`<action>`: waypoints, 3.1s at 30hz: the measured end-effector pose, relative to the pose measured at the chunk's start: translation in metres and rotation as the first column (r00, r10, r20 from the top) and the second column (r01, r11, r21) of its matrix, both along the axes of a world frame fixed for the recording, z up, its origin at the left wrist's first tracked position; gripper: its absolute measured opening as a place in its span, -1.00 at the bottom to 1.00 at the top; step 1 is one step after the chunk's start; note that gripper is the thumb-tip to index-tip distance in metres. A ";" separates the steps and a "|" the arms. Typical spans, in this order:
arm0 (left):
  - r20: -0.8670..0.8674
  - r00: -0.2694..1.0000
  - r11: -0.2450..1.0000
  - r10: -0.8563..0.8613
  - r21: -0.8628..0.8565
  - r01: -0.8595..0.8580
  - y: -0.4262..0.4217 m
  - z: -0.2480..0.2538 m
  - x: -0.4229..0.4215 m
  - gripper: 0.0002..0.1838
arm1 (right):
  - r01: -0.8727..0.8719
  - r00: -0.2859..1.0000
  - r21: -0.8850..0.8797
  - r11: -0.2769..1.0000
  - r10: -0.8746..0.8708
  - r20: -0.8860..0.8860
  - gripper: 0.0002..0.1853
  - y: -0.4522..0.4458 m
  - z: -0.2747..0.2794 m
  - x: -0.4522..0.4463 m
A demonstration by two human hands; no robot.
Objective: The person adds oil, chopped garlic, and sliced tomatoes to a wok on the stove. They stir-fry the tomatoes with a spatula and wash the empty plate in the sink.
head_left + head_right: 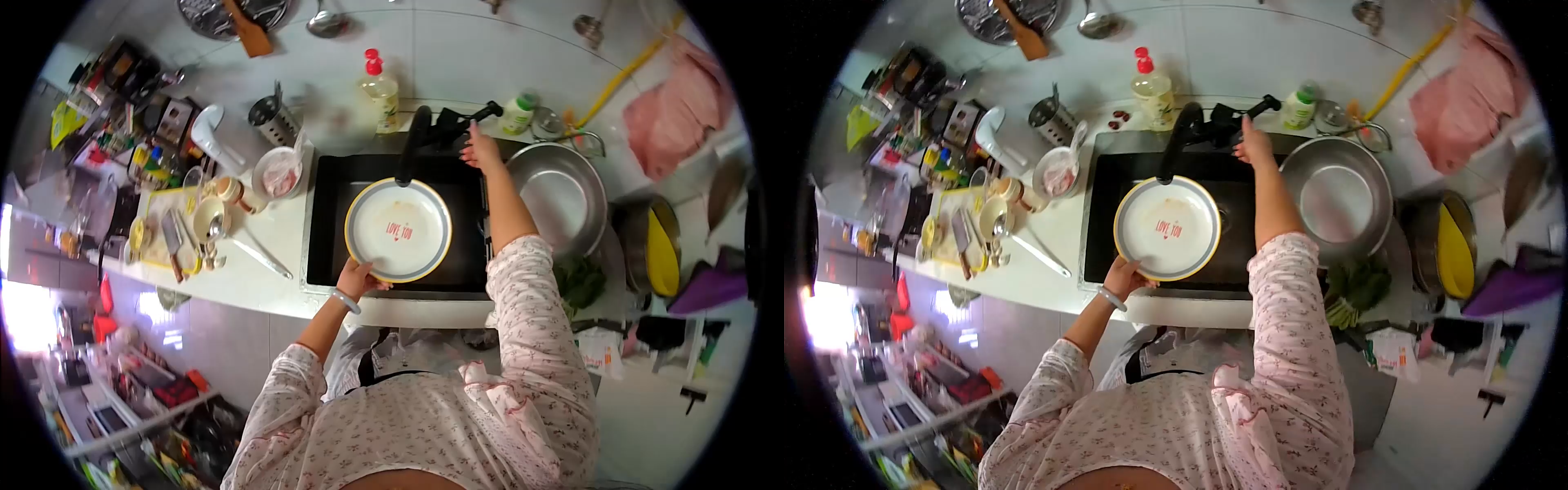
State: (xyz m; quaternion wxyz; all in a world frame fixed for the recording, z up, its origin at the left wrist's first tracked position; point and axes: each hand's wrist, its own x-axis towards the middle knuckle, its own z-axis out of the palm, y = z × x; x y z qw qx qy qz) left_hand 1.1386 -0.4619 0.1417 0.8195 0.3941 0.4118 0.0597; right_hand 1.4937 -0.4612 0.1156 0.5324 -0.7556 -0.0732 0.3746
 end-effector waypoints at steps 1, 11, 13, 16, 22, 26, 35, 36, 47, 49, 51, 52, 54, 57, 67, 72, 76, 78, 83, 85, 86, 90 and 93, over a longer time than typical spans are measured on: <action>-0.019 1.000 1.000 0.017 0.006 -0.017 0.000 -0.004 0.009 -0.73 | 0.037 0.994 0.032 0.999 -0.033 -0.104 -0.44 0.004 -0.009 0.012; -0.024 0.987 0.987 0.162 0.028 -0.161 -0.014 -0.002 0.033 -0.75 | 0.111 0.989 0.220 0.969 -0.086 -0.120 -0.60 0.020 -0.022 0.017; -0.026 0.984 0.984 0.176 0.019 -0.175 -0.014 -0.002 0.035 -0.75 | 0.092 0.996 0.261 0.961 -0.090 -0.023 -0.60 0.023 -0.025 0.017; -0.032 0.983 0.984 0.179 0.005 -0.179 -0.015 -0.004 0.036 -0.75 | 0.050 0.996 0.236 0.970 -0.066 0.059 -0.59 0.027 -0.017 0.018; -0.034 0.982 0.983 0.185 0.000 -0.185 -0.016 -0.004 0.038 -0.74 | 0.027 0.991 0.144 0.989 -0.046 0.127 -0.61 0.030 -0.019 0.023; -0.030 0.986 0.986 0.167 -0.017 -0.167 -0.017 -0.007 0.036 -0.74 | 0.043 0.992 0.171 0.984 -0.063 0.111 -0.57 0.030 -0.016 0.021; -0.021 0.986 0.985 0.164 -0.059 -0.165 -0.022 -0.012 0.034 -0.73 | -0.019 1.000 0.161 0.987 0.016 0.015 -0.54 0.020 -0.008 0.020; -0.021 0.985 0.984 0.169 -0.059 -0.170 -0.021 -0.013 0.033 -0.73 | -0.004 1.000 0.186 0.982 0.005 -0.005 -0.54 0.020 -0.010 0.020; 0.114 0.981 0.987 0.159 -0.052 -0.154 -0.026 -0.008 0.019 -0.73 | -0.080 0.974 0.189 0.979 0.117 -0.195 -0.47 -0.020 -0.041 0.009; 0.107 0.975 0.980 0.197 -0.040 -0.193 -0.027 -0.006 0.006 -0.72 | -0.317 0.930 0.113 0.942 0.332 -0.157 -0.41 -0.048 -0.030 -0.032; 0.095 0.964 0.969 0.247 -0.035 -0.245 -0.031 -0.002 -0.013 -0.72 | -0.481 0.811 0.220 0.848 0.526 -0.255 -0.43 -0.078 -0.024 -0.081; 0.103 0.960 0.965 0.259 -0.054 -0.255 -0.030 0.001 -0.023 -0.71 | -0.511 0.749 0.314 0.800 0.594 -0.293 -0.47 -0.090 -0.009 -0.108; 0.098 0.954 0.955 0.284 -0.110 -0.274 -0.031 0.011 -0.044 -0.70 | -0.494 0.645 0.451 0.744 0.661 -0.384 -0.52 -0.105 0.020 -0.156; 0.025 0.951 0.950 0.307 -0.071 -0.305 -0.032 0.024 -0.081 -0.70 | -0.461 0.506 0.520 0.719 0.695 -0.512 -0.47 -0.106 0.024 -0.207; -0.002 0.910 0.910 0.415 0.005 -0.415 -0.015 0.051 -0.244 -0.70 | -0.518 0.549 0.534 0.669 0.738 -0.392 -0.54 -0.047 0.022 -0.383; 0.084 0.895 0.892 0.437 0.088 -0.444 0.014 0.061 -0.327 -0.64 | -0.534 0.587 0.565 0.628 0.757 -0.287 -0.57 0.007 0.036 -0.463; 0.170 0.835 0.835 0.523 0.097 -0.542 0.036 0.070 -0.381 -0.53 | -0.568 0.569 0.574 0.590 0.785 -0.243 -0.62 0.055 0.058 -0.513; 0.162 0.807 0.803 0.568 0.108 -0.587 0.044 0.080 -0.407 -0.50 | -0.593 0.555 0.566 0.573 0.800 -0.229 -0.63 0.080 0.070 -0.536; 0.134 0.654 0.649 0.744 0.089 -0.756 0.055 0.068 -0.476 -0.41 | -0.635 0.485 0.564 0.528 0.841 -0.241 -0.64 0.144 0.080 -0.586; 0.104 0.620 0.612 0.778 0.101 -0.784 0.058 0.062 -0.504 -0.40 | -0.651 0.455 0.561 0.511 0.855 -0.251 -0.65 0.166 0.079 -0.604; 0.085 0.594 0.587 0.800 0.090 -0.804 0.060 0.056 -0.519 -0.39 | -0.651 0.454 0.566 0.506 0.857 -0.244 -0.65 0.178 0.077 -0.614; -0.060 0.426 0.430 0.903 0.072 -0.900 0.070 0.029 -0.584 -0.39 | -0.634 0.432 0.603 0.484 0.868 -0.243 -0.65 0.223 0.066 -0.646; -0.223 0.212 0.224 0.952 0.030 -0.974 0.068 0.000 -0.633 -0.47 | -0.634 0.418 0.614 0.471 0.876 -0.241 -0.65 0.259 0.063 -0.664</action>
